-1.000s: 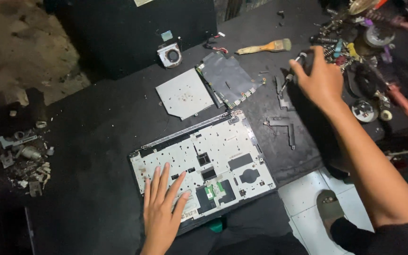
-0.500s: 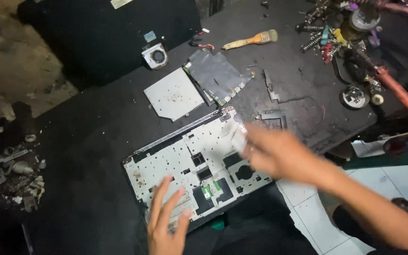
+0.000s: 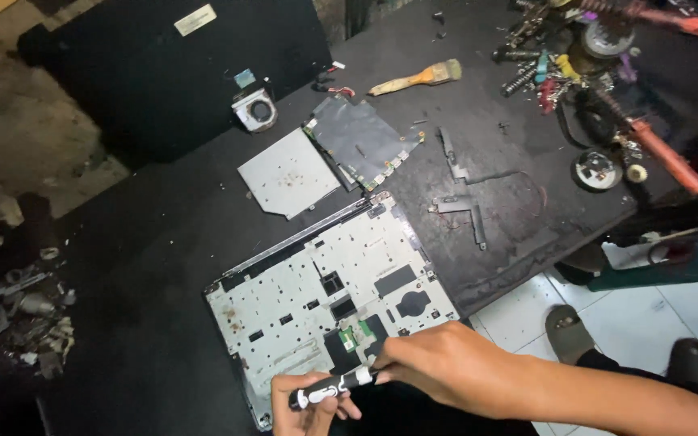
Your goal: Cleaning a laptop keyboard bezel with a brush and assembling the internal chassis onto the screen assembly.
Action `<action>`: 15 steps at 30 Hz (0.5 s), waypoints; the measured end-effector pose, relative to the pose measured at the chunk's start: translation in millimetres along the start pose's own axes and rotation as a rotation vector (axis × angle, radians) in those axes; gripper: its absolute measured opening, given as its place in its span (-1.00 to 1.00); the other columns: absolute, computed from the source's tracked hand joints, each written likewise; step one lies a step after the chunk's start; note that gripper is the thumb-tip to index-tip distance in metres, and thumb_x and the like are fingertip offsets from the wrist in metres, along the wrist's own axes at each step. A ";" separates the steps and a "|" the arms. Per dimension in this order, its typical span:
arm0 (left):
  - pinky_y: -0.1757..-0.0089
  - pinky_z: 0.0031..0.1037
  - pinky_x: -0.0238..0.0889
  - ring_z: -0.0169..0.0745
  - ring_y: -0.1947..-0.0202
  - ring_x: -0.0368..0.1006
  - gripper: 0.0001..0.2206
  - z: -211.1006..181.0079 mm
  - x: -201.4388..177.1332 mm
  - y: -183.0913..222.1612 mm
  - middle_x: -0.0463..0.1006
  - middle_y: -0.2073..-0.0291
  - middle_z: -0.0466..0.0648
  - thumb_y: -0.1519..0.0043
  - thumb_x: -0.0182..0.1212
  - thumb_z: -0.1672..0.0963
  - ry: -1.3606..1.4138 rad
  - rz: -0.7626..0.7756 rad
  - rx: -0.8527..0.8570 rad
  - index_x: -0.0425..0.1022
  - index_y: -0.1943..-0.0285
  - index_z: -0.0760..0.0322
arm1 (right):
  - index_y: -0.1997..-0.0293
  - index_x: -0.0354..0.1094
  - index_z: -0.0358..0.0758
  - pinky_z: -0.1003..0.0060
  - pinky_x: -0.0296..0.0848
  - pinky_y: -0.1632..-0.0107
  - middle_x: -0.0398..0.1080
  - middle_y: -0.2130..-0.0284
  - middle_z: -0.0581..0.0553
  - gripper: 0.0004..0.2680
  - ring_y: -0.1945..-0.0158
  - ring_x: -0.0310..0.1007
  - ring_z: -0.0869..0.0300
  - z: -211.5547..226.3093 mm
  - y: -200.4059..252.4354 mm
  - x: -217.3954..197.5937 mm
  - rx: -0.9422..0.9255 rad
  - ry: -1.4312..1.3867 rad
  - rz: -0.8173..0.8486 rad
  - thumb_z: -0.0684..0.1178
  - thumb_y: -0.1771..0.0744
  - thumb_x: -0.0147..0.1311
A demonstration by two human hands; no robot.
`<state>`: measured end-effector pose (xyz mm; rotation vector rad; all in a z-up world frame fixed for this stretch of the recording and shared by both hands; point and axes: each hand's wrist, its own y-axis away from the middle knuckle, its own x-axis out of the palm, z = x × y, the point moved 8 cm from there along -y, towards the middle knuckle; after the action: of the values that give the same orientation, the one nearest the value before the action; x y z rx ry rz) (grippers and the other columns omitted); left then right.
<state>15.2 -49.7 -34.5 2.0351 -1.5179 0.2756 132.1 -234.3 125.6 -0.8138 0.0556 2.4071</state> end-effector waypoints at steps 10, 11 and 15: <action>0.47 -0.21 0.52 0.23 0.64 0.61 -0.75 -37.6 26.5 4.7 0.55 0.38 0.36 -0.21 0.30 0.15 -0.150 -0.252 0.022 0.28 0.15 0.36 | 0.03 0.30 -0.14 0.24 0.29 0.57 0.41 0.52 -0.02 -0.88 0.58 0.36 0.15 -3.3 -18.3 -17.7 -0.016 0.107 0.011 -0.03 -0.40 0.12; 0.50 -0.33 0.50 0.09 0.63 0.62 -0.78 -47.6 44.6 1.4 0.57 0.41 0.33 -0.28 0.24 0.15 -0.166 -0.149 0.085 0.25 0.15 0.36 | 0.15 0.35 -0.12 0.28 0.31 0.57 0.43 0.53 0.02 -0.94 0.58 0.40 0.21 -0.3 -22.7 -18.1 -0.027 0.083 0.012 -0.06 -0.39 0.13; 0.47 -0.32 0.53 0.10 0.56 0.66 -0.77 -58.1 60.1 -8.7 0.53 0.37 0.34 -0.33 0.16 0.10 -0.164 -0.056 0.062 0.20 0.02 0.29 | 0.16 0.32 -0.12 0.24 0.32 0.60 0.43 0.41 0.04 -0.89 0.61 0.35 0.19 -2.9 -20.6 -19.4 -0.109 0.416 -0.084 -0.01 -0.38 0.16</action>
<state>53.2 -64.1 39.0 2.1918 -1.5633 0.1377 157.4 -228.1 137.1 -1.3292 0.0517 2.1416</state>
